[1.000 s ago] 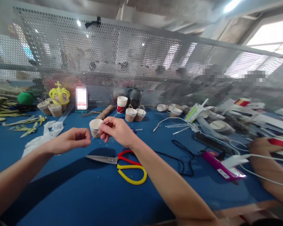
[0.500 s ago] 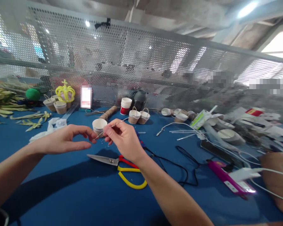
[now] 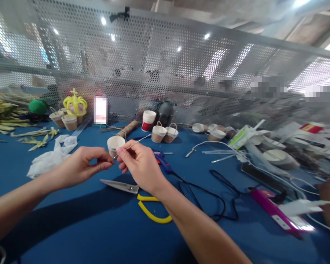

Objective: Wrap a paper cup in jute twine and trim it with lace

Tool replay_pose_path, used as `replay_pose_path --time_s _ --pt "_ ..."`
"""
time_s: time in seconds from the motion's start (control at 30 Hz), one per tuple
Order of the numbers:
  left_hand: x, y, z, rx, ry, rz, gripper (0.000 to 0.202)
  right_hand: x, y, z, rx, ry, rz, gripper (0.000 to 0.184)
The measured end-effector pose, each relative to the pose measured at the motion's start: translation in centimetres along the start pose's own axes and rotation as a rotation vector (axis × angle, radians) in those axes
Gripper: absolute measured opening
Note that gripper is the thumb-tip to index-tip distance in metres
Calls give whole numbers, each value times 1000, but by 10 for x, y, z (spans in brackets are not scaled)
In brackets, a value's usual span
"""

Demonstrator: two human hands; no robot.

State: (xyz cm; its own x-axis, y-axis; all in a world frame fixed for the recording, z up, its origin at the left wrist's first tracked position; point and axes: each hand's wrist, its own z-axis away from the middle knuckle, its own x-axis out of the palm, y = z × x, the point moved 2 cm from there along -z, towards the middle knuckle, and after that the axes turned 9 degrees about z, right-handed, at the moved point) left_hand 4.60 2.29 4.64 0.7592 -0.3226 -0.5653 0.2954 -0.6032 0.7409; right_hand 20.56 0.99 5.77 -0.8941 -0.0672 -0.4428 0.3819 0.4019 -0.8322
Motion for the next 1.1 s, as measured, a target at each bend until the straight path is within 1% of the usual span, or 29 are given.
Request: replay_pose_path --time_s 0.1,0.23,0.3,0.5,0.87,1.0,1.1 --pt "2 -1 0 7 4 -45 18 2 3 -1 13 -17 -8 21" --pt "3 0 0 74 18 -129 16 4 4 -1 29 -39 -32 21" --pt "3 1 0 87 33 -148 16 4 4 -1 35 -42 -45 22" --pt "0 0 1 19 23 -141 18 3 0 1 39 -58 -86 20" --pt "-2 3 1 1 -31 -134 19 3 -2 2 94 -90 -143 16" --pt "-4 2 0 -6 -35 -99 18 2 0 0 126 -125 -200 16" --pt "-5 -1 -1 -25 -43 -90 20 1 3 -2 120 -154 -238 17"
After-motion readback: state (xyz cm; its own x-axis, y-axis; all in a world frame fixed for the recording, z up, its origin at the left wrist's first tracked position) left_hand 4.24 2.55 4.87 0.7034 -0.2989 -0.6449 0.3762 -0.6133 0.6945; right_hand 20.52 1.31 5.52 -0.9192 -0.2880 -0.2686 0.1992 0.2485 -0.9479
